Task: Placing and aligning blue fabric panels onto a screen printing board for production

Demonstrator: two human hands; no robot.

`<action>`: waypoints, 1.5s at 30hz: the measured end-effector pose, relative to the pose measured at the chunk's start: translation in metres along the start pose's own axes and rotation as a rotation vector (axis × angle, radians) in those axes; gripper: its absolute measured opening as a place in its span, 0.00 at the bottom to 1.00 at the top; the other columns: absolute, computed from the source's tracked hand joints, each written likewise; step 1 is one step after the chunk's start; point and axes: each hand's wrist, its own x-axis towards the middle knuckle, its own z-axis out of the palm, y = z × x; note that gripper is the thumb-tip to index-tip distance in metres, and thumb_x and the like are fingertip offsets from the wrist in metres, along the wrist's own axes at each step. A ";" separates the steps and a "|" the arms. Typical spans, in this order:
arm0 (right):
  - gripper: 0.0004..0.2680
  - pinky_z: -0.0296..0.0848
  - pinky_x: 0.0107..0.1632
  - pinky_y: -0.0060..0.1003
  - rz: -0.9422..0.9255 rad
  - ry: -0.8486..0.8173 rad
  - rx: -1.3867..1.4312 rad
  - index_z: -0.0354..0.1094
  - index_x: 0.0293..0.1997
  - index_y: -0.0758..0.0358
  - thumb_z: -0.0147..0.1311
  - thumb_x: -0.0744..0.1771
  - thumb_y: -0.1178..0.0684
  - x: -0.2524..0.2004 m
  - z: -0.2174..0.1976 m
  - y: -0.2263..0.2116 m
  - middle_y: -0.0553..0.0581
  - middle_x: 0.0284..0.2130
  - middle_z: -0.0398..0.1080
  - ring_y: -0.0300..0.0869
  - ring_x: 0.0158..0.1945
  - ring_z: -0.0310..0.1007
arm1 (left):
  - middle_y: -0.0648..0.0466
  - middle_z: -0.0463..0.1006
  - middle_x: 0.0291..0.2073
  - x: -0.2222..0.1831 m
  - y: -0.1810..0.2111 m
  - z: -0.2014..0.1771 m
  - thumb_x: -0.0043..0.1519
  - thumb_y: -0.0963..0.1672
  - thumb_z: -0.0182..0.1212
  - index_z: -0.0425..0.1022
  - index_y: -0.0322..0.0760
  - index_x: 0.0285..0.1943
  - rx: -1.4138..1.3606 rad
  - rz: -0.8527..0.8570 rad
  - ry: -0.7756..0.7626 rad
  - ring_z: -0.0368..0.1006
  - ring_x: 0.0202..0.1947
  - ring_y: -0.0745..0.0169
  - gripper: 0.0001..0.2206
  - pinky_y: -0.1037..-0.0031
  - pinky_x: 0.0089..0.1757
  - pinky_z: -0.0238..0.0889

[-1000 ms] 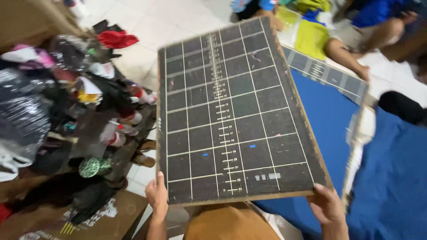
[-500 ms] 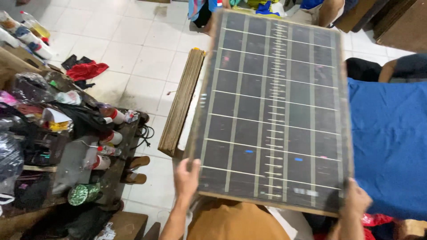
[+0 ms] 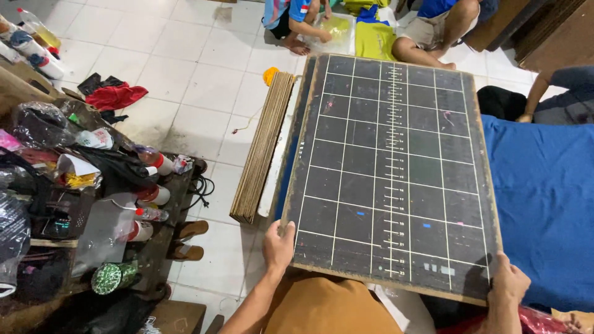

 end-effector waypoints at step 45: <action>0.31 0.61 0.64 0.39 -0.376 -0.796 -0.282 0.54 0.69 0.58 0.66 0.59 0.50 -0.032 0.056 0.053 0.64 0.60 0.70 0.51 0.63 0.69 | 0.49 0.57 0.76 0.057 -0.065 -0.024 0.61 0.57 0.57 0.44 0.47 0.82 0.501 -0.057 -0.293 0.57 0.72 0.42 0.42 0.54 0.64 0.57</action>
